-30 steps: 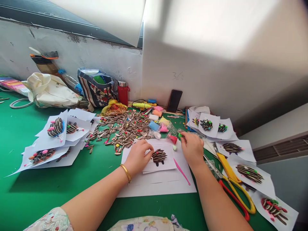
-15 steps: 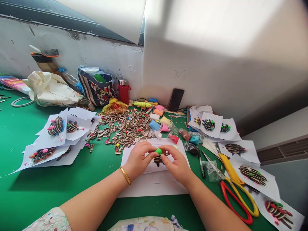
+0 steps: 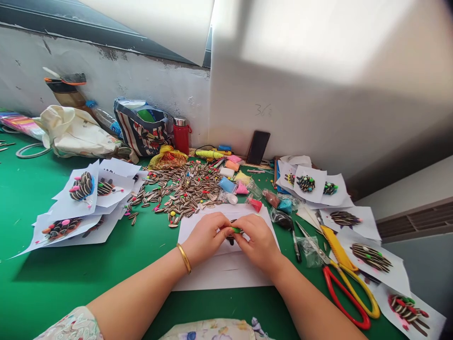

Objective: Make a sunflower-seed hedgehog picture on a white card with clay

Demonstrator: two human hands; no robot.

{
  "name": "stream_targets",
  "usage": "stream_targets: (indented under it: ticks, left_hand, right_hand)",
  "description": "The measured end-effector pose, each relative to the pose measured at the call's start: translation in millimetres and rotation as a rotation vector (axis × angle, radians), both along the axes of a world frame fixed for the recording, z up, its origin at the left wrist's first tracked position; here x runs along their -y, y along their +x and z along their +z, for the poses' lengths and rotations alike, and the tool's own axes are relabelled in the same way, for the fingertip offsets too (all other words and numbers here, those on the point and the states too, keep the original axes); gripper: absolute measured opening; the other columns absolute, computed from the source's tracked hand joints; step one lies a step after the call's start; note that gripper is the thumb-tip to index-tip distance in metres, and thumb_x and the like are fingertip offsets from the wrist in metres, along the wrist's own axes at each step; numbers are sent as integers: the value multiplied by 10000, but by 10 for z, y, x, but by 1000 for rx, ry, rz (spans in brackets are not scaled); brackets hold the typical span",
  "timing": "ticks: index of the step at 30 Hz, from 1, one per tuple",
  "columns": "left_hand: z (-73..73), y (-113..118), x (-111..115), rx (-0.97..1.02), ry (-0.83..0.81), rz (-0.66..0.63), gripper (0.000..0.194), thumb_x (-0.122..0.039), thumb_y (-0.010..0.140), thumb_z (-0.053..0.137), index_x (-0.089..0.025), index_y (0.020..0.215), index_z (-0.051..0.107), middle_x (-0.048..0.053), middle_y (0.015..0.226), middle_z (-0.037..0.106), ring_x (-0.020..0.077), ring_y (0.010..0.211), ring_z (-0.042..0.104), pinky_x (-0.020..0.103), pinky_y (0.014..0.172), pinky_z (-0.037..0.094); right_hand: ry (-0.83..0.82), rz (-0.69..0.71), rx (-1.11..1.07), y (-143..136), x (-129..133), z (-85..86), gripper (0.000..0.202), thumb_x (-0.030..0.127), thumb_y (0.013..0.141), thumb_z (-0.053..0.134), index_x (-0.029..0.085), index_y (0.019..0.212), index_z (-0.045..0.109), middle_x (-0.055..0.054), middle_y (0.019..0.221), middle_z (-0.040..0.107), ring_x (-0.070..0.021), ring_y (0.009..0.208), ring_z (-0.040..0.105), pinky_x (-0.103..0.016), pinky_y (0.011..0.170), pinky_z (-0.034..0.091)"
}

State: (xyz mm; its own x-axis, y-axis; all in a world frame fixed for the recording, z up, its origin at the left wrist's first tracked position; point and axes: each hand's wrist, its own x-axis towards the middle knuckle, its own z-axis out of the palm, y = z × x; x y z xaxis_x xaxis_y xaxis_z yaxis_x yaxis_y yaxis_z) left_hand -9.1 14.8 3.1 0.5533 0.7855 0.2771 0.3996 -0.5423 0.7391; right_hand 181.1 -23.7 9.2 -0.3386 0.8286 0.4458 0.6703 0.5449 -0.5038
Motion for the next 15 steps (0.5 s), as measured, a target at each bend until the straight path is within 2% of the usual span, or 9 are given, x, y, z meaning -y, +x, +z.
stream_targets:
  ticks: [4,10,15]
  left_hand:
    - [-19,7,4,-35,30,29,230,-295,965,502,-194,797,622,29,800,636,174,776,558,297,706,426]
    - [-30,0,16,-180,178,20,443,-414,1026,332,-194,732,579,32,728,580,181,726,518,309,677,371]
    - [-30,5,14,-134,155,2,410,-399,1011,406,-191,692,558,18,707,570,172,712,515,298,672,367]
  right_hand:
    - [17,-24,63,-2,6,17,96,239,924,567,216,961,653,-43,886,681,-202,855,589,-349,789,403]
    - [39,-28,103,-60,38,38,145,244,926,542,208,1019,647,-50,881,676,-209,848,585,-346,772,383]
    - [54,-27,115,-81,42,14,105,210,897,554,216,943,647,-42,867,673,-206,841,578,-345,765,369]
